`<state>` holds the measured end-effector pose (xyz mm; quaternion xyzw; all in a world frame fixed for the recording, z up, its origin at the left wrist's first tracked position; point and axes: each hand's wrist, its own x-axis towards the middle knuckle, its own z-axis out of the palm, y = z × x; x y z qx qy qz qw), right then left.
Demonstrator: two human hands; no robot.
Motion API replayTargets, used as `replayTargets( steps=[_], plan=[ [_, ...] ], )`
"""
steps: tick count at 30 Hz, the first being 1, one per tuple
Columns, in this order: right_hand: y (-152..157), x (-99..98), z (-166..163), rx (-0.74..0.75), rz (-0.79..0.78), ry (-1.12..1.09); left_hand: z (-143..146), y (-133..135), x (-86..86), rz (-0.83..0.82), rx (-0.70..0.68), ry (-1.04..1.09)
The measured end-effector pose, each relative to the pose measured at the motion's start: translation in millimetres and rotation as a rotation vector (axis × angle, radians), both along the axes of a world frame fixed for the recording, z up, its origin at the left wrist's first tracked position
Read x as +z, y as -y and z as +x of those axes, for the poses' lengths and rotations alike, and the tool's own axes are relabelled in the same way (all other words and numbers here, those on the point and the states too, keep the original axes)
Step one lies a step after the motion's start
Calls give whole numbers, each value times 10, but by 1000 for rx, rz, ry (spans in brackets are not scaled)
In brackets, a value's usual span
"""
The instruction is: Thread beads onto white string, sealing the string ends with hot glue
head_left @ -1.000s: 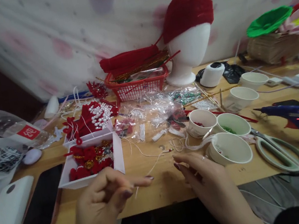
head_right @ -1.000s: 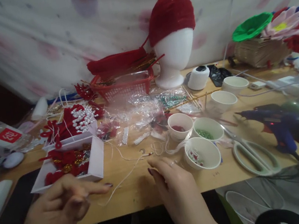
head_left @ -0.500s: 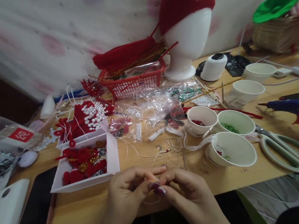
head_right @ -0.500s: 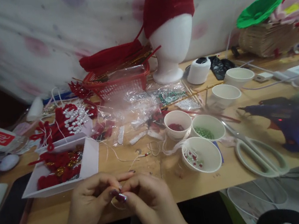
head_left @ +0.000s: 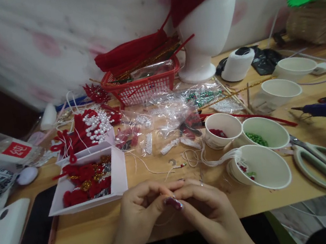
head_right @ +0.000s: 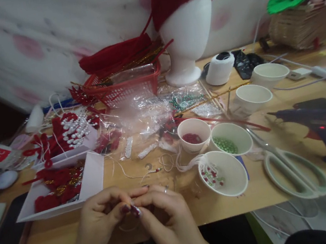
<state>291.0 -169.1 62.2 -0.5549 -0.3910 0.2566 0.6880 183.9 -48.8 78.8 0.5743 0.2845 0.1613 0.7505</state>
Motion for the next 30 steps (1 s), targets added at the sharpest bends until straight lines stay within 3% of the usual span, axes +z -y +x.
replayTargets(
  steps=[5,9,17,23,27,30],
  plan=[
    [-12,-21,11,-60,23,0,168,-6,81,-451,241,101],
    [-20,-30,35,-42,16,-43,260,-16,163,-734,290,129],
    [-13,-32,52,-21,3,-52,333,-25,133,-749,338,178],
    [-30,-11,65,-11,8,-65,415,-41,113,-777,432,96],
    [-16,36,79,-2,18,-62,365,-67,58,-918,470,37],
    [6,47,92,13,55,-48,307,-59,31,-1010,467,151]
  ],
)
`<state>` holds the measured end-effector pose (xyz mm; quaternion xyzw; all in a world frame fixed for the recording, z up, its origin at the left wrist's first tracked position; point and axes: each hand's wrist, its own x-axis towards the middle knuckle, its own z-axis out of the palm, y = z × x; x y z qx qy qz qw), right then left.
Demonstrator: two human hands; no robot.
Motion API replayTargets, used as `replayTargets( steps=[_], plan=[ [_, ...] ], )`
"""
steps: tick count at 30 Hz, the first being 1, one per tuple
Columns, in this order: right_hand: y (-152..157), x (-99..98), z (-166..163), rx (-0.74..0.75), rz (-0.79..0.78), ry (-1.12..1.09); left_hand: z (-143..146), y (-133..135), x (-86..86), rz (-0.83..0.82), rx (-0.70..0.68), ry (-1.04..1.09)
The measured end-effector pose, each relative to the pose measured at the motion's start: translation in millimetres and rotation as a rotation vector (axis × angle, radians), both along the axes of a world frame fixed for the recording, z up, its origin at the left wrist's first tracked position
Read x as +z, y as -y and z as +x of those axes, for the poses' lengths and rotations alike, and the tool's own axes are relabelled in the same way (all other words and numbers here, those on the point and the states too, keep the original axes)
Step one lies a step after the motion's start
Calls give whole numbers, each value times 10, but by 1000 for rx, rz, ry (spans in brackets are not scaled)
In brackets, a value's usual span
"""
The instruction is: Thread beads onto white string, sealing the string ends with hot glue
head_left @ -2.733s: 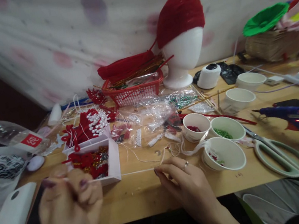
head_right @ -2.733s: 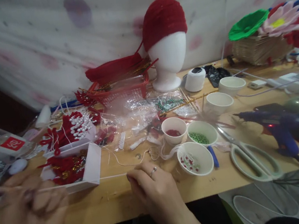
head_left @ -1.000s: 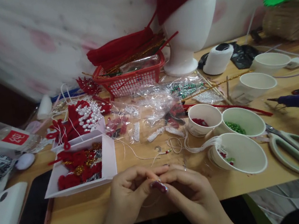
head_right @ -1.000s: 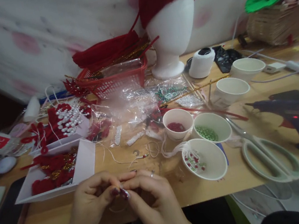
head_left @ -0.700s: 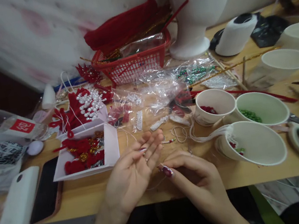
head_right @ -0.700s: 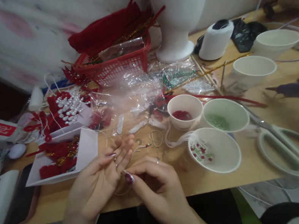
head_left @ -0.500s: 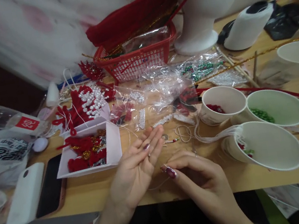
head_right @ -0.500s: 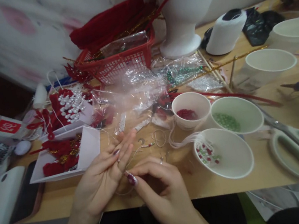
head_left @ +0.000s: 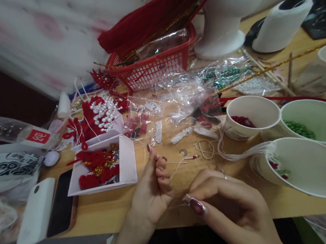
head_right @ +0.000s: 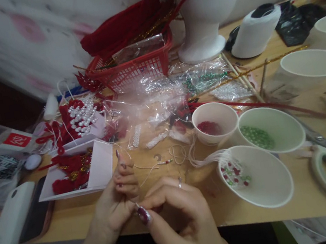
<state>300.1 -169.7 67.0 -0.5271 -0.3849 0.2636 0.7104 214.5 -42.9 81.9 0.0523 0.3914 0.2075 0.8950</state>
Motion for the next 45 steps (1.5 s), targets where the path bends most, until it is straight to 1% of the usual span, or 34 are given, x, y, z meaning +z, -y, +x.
replayTargets(
  steps=[2,5,7,10,14,17,21,25,28,32,36,38,40,45],
  plan=[
    [4,-11,11,3,5,7,-4,9,7,20,26,40],
    [-8,-37,31,-16,-32,3,41,8,44,77,6,-83],
    [-15,-47,44,-24,-58,-17,69,0,68,130,-44,-159],
    [-10,-44,51,-16,-61,-39,58,-1,68,220,-121,-156],
    [11,-30,25,-1,-43,-38,-25,19,-4,283,-288,-100],
    [18,-26,9,-12,-21,-44,-68,28,-88,321,-343,-40],
    [15,-24,19,11,-42,-54,-74,21,-170,340,-331,32],
    [-3,-22,27,17,-43,-47,-72,15,-179,350,-248,65],
    [-19,-24,21,4,-39,-49,-85,17,-186,378,-252,53],
    [-36,-14,20,-27,-13,-57,-80,40,-199,458,-277,72],
    [-79,5,8,46,-34,-66,-15,98,-172,570,-220,15],
    [-113,7,-18,88,-53,-67,23,130,-153,566,-193,9],
    [-146,-2,-52,98,-73,-61,50,157,-140,526,-192,30],
    [-204,-47,-116,3,-126,-11,53,168,-158,431,-225,41]
  ],
)
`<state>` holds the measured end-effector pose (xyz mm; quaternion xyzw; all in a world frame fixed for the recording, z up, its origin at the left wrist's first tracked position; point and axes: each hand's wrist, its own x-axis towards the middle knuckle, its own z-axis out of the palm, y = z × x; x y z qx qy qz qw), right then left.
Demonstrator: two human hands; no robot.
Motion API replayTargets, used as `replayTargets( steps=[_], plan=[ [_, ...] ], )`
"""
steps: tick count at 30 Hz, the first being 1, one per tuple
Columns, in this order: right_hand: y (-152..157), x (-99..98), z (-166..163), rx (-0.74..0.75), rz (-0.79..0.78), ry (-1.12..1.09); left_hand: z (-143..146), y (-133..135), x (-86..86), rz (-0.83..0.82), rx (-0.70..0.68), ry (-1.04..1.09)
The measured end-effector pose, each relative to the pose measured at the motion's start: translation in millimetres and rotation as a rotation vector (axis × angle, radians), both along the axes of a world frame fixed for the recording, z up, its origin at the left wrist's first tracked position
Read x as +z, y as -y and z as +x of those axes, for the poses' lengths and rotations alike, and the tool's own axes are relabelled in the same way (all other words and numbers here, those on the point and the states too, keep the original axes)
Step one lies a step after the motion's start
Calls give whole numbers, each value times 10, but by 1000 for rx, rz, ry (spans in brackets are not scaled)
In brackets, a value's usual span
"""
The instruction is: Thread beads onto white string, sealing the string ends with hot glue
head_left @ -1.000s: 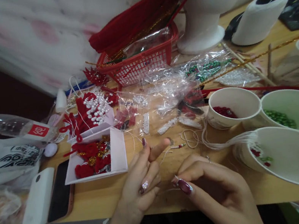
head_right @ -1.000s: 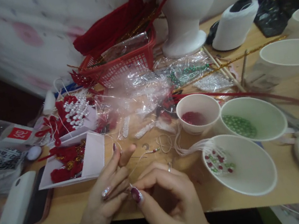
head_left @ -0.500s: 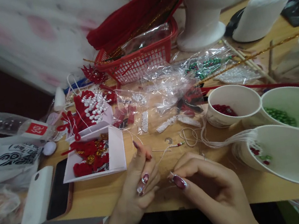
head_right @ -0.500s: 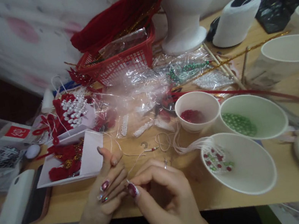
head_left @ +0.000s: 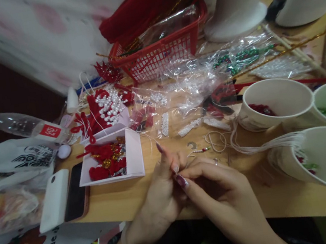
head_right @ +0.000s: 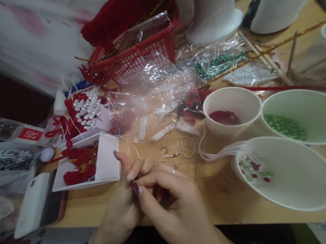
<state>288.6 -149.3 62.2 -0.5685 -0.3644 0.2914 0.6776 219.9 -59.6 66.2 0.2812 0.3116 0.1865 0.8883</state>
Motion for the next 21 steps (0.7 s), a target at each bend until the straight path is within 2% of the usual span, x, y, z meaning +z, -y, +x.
replayTargets(
  steps=[5,11,16,21],
  plan=[
    [-44,-24,3,-48,1,74,-2,-15,-6,-37,36,-131],
    [-80,-41,-12,-109,24,152,23,10,-18,-7,124,-172],
    [-95,-48,-43,-179,43,154,10,24,-42,57,112,-143],
    [-74,-44,-49,-250,21,104,37,50,-25,163,180,-225]
  ],
)
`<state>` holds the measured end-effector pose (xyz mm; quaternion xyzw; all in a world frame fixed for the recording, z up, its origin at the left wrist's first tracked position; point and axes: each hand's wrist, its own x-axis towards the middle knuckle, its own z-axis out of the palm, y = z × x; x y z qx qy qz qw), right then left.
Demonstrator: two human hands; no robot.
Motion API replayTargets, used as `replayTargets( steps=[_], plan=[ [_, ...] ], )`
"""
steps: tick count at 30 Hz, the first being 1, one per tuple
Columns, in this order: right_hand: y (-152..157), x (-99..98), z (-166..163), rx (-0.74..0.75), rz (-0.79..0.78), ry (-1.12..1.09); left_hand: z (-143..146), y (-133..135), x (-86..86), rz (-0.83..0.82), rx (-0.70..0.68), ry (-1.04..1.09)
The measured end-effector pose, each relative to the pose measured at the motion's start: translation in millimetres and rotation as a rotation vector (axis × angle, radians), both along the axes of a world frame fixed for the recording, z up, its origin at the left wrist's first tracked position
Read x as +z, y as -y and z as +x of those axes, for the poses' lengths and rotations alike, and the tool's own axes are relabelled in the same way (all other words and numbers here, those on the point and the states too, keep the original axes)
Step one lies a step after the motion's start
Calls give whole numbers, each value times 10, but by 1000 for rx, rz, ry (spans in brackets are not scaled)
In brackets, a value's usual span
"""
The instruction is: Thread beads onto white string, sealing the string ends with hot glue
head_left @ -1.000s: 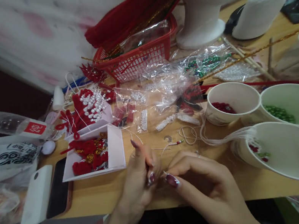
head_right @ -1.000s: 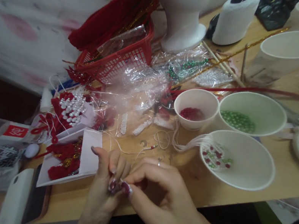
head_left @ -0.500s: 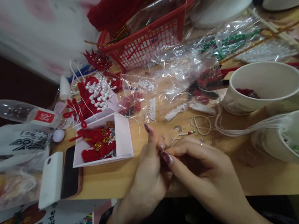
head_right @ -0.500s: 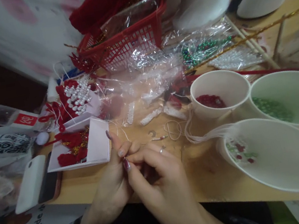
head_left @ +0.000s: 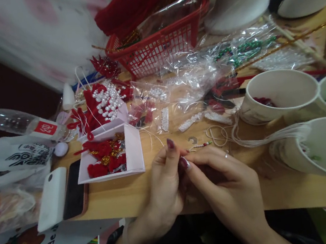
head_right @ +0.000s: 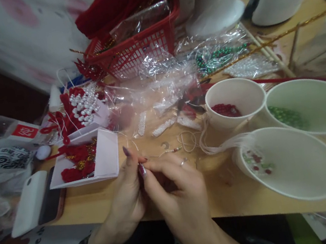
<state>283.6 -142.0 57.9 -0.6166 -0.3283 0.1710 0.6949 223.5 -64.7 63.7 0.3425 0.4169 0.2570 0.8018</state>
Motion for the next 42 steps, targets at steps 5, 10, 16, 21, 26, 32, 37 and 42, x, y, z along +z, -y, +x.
replayTargets(
  steps=[5,10,16,21,26,32,37,42],
  plan=[
    [6,-10,7,-46,-30,-107,48,32,8,39,63,-20],
    [-10,-3,-11,-27,-5,-260,60,42,3,79,27,1],
    [-26,1,-50,-121,46,-144,32,59,14,112,-86,-25],
    [-4,8,-44,-133,59,-26,2,34,14,124,-115,-18],
    [60,31,18,-88,23,-67,-45,-30,-10,109,-185,11],
    [129,100,69,21,72,-54,-81,-56,67,11,-88,54],
    [114,129,61,80,107,-60,-81,-24,139,-176,-107,12],
    [127,144,94,92,97,-55,-83,-40,144,-236,-160,40]
  ],
)
